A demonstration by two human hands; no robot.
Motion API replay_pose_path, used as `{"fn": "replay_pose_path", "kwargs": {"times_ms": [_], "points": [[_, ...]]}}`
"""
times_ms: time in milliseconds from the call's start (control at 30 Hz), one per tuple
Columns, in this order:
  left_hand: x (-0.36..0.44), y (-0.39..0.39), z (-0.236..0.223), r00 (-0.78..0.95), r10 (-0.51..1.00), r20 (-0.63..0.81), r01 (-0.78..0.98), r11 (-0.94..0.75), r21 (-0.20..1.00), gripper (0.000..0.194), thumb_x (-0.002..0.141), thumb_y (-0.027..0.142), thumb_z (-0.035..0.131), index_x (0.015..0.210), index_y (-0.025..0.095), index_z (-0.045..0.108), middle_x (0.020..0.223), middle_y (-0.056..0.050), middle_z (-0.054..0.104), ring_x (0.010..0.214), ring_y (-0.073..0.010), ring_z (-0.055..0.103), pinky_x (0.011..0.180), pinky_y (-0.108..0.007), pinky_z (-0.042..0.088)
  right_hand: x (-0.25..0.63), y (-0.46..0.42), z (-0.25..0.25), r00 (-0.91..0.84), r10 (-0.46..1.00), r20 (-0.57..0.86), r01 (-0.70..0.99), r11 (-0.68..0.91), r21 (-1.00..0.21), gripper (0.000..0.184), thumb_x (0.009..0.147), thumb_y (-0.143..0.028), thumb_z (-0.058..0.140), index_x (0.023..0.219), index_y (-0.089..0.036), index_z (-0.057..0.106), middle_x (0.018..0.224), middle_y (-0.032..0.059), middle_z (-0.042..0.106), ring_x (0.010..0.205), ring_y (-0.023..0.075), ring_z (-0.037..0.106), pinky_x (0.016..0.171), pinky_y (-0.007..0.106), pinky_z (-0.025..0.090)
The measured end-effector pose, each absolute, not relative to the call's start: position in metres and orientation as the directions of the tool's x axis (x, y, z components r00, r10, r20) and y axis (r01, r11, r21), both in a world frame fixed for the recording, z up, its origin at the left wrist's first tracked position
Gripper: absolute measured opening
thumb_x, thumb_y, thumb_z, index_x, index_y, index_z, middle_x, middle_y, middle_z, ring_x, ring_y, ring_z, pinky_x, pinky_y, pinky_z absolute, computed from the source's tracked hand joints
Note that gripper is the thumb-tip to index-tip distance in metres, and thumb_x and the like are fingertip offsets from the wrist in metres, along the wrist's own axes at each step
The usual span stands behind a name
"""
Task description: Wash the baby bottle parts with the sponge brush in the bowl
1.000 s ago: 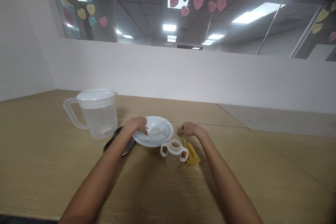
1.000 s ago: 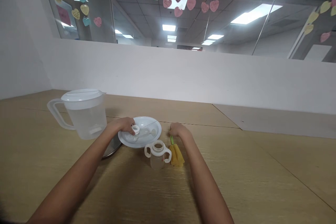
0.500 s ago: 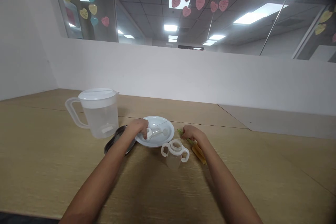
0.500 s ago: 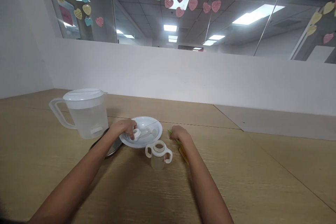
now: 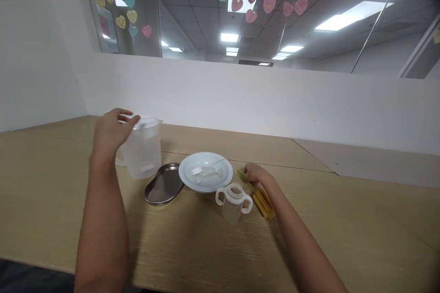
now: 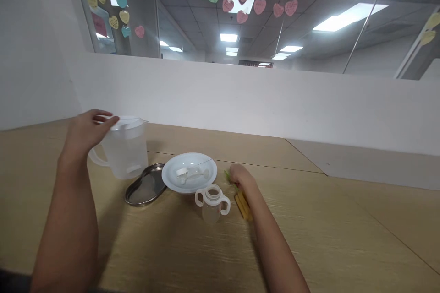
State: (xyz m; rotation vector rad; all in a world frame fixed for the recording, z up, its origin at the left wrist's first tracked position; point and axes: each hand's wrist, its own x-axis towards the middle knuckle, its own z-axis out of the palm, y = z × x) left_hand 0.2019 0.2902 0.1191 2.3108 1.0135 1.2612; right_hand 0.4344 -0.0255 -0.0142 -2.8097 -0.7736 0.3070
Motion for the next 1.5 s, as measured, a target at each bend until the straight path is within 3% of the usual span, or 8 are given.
{"fn": "replay_pose_path", "kwargs": {"times_ms": [267,467,633,800,900,1067,1367,1500], "points": [[0.218,0.329,0.086,-0.003,0.842,0.540,0.408,-0.492,0.769,0.047,0.078,0.038,0.057,0.116,0.011,0.049,0.086,-0.006,0.059,0.091,-0.0237,0.054,0.089,-0.039,0.040,0.437,-0.010,-0.015,0.841,0.509,-0.182,0.444,-0.842,-0.306,0.017,0.075,-0.011,0.060,0.090,-0.006,0.062,0.073,0.0105,0.067,0.051,0.0123,0.059,0.050,0.021,0.042],[0.241,0.338,0.072,-0.182,0.866,0.466,0.264,-0.413,0.872,0.042,0.089,0.038,0.037,0.121,0.010,0.039,0.109,-0.011,0.054,0.105,-0.0213,0.048,0.095,-0.036,0.034,0.444,-0.020,-0.001,0.866,0.494,-0.078,0.420,-0.802,-0.424,0.028,0.076,-0.021,0.059,0.100,-0.006,0.058,0.067,0.0113,0.067,0.047,0.0141,0.060,0.047,0.020,0.039],[0.246,0.354,0.062,-0.132,0.918,0.375,0.176,-0.350,0.920,0.050,0.091,0.050,0.023,0.123,0.014,0.036,0.120,-0.011,0.051,0.108,-0.0212,0.049,0.093,-0.034,0.035,0.440,-0.032,0.020,0.880,0.474,0.032,0.419,-0.742,-0.524,0.026,0.080,-0.028,0.057,0.095,-0.008,0.058,0.060,0.0086,0.064,0.046,0.0146,0.059,0.047,0.020,0.042],[0.250,0.353,0.056,-0.032,0.919,0.394,0.166,-0.384,0.909,0.071,0.083,0.064,0.033,0.134,0.015,0.025,0.121,-0.011,0.052,0.114,-0.0290,0.047,0.092,-0.039,0.033,0.430,-0.053,0.048,0.894,0.428,0.133,0.409,-0.660,-0.630,0.022,0.080,-0.030,0.057,0.090,-0.010,0.058,0.061,0.0065,0.062,0.044,0.0121,0.058,0.045,0.019,0.043],[0.254,0.352,0.055,-0.022,0.886,0.462,0.143,-0.455,0.879,0.069,0.084,0.056,0.040,0.137,0.016,0.022,0.126,-0.008,0.049,0.114,-0.0253,0.047,0.093,-0.034,0.034,0.421,-0.072,0.067,0.906,0.372,0.202,0.405,-0.618,-0.675,0.022,0.082,-0.031,0.054,0.091,-0.011,0.058,0.068,0.0070,0.063,0.047,0.0114,0.059,0.046,0.020,0.046],[0.261,0.354,0.057,-0.064,0.866,0.495,0.144,-0.483,0.864,0.049,0.087,0.040,0.039,0.128,0.015,0.040,0.118,-0.004,0.053,0.103,-0.0149,0.050,0.094,-0.025,0.036,0.404,-0.102,0.094,0.919,0.195,0.343,0.393,-0.527,-0.754,0.020,0.078,-0.031,0.056,0.086,-0.013,0.061,0.066,0.0058,0.064,0.045,0.0115,0.058,0.047,0.021,0.047],[0.261,0.348,0.052,-0.068,0.826,0.560,0.178,-0.542,0.821,0.045,0.089,0.038,0.039,0.127,0.015,0.042,0.118,-0.008,0.054,0.108,-0.0196,0.049,0.097,-0.033,0.036,0.395,-0.118,0.104,0.898,0.019,0.440,0.404,-0.436,-0.804,0.017,0.074,-0.032,0.057,0.075,-0.016,0.060,0.061,0.0025,0.061,0.044,0.0104,0.055,0.047,0.022,0.046],[0.261,0.346,0.050,-0.004,0.789,0.615,0.228,-0.598,0.768,0.050,0.091,0.035,0.029,0.132,0.006,0.028,0.127,-0.016,0.044,0.117,-0.0259,0.041,0.101,-0.041,0.032,0.400,-0.118,0.101,0.893,0.034,0.450,0.426,-0.392,-0.816,0.017,0.074,-0.032,0.057,0.075,-0.015,0.060,0.061,0.0033,0.060,0.045,0.0110,0.055,0.046,0.023,0.047]]}}
